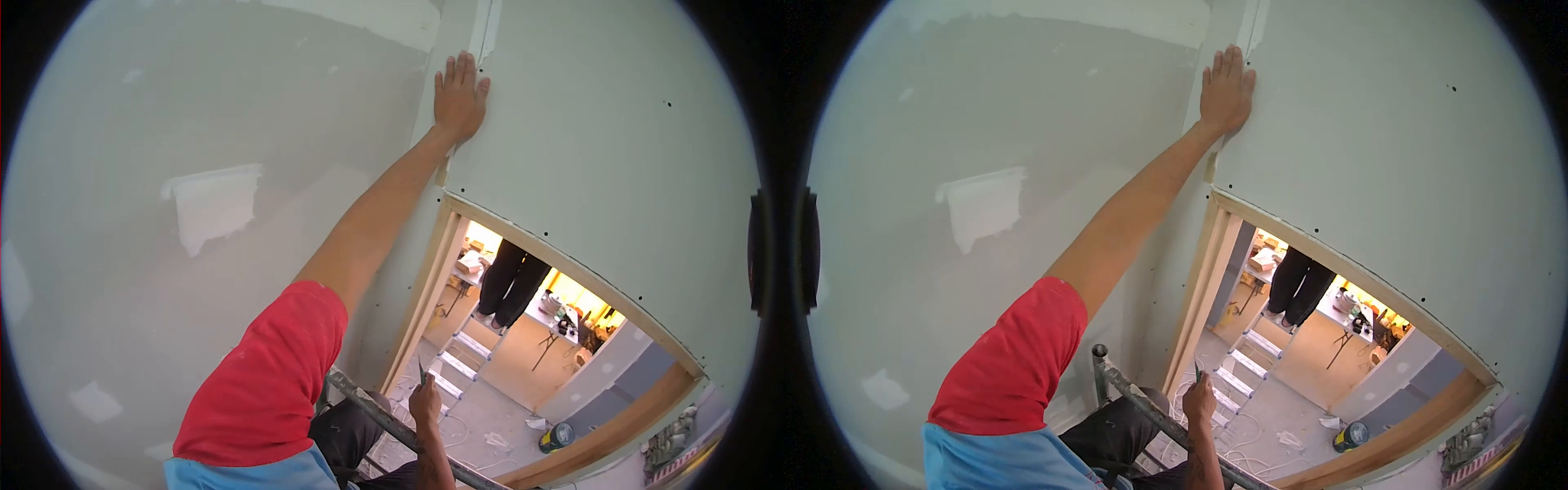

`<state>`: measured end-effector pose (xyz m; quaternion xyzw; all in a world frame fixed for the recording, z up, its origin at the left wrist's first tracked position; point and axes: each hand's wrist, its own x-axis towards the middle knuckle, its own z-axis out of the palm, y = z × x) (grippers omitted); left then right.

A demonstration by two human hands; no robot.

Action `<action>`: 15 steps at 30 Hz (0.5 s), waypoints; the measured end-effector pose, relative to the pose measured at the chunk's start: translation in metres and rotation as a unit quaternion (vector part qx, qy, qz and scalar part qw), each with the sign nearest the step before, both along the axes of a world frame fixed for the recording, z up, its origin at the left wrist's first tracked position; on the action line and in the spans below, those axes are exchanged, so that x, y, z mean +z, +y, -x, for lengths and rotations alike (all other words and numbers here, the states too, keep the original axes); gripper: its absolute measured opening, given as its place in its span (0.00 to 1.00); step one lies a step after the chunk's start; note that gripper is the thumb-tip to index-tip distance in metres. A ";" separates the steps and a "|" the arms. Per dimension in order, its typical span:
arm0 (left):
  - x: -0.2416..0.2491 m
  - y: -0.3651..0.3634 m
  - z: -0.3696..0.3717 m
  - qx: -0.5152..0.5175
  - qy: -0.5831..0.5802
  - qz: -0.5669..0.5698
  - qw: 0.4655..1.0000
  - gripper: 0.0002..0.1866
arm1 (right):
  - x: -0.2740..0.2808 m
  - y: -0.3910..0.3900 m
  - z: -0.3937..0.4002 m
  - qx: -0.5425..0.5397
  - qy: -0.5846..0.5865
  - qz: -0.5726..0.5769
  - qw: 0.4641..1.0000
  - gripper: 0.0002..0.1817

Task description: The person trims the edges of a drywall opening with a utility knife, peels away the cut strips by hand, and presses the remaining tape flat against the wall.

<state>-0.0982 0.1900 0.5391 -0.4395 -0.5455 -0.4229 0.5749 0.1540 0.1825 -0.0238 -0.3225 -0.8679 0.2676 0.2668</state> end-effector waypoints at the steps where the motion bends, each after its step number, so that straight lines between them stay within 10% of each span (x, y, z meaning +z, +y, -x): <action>1: 0.003 0.006 0.003 -0.013 -0.024 -0.045 0.999 0.35 | 0.004 -0.001 -0.001 -0.004 -0.008 0.001 1.000 0.22; 6: 0.002 0.016 0.008 -0.013 -0.037 -0.137 0.990 0.32 | 0.016 -0.006 -0.005 -0.030 -0.006 0.006 1.000 0.22; 8: -0.011 -0.005 0.007 -0.048 0.135 -0.056 0.988 0.28 | 0.013 -0.004 -0.003 -0.031 0.036 -0.024 0.999 0.21; 15: -0.073 -0.039 0.004 -0.180 -0.037 -0.084 0.979 0.20 | 0.028 -0.005 0.004 -0.034 0.068 -0.050 0.996 0.19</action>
